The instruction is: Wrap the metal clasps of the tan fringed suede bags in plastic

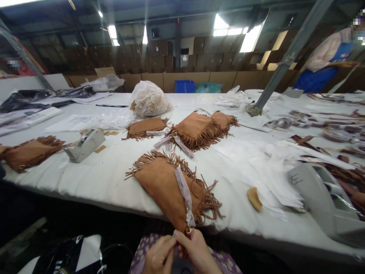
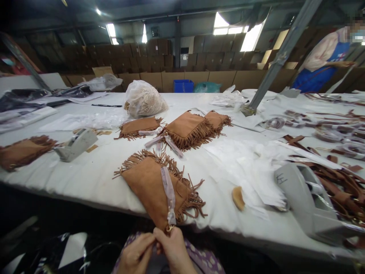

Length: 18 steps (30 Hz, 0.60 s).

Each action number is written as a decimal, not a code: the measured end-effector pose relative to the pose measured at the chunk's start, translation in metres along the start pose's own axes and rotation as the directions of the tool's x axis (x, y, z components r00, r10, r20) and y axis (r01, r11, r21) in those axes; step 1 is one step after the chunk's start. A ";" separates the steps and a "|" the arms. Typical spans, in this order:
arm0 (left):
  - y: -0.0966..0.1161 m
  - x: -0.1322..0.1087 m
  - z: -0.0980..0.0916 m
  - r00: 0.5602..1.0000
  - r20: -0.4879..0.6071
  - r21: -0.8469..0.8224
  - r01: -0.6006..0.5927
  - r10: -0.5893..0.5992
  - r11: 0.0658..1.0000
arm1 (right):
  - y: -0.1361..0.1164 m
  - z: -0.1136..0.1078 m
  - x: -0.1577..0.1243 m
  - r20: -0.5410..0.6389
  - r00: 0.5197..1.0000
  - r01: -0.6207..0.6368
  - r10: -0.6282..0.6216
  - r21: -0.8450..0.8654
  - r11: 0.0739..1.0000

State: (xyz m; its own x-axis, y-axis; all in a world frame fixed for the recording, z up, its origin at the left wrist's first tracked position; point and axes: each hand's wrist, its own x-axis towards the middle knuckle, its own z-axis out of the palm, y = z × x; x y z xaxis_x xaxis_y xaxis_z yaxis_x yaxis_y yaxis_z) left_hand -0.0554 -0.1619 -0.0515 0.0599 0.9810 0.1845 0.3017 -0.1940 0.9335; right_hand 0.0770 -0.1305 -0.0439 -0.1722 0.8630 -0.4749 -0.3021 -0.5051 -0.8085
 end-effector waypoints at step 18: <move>-0.017 0.023 0.003 0.538 0.680 -0.304 0.825 -0.498 0.476 | -0.011 -0.017 -0.010 0.029 0.994 0.112 -0.108 -0.193 0.975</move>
State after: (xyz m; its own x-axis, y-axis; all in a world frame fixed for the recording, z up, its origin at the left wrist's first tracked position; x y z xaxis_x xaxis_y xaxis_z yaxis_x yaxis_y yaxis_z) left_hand -0.0563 -0.1359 -0.0642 0.5287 0.6245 -0.5749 -0.0962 0.7170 0.6904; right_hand 0.0979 -0.1338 -0.0363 -0.1653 0.9124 -0.3745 -0.1326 -0.3968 -0.9083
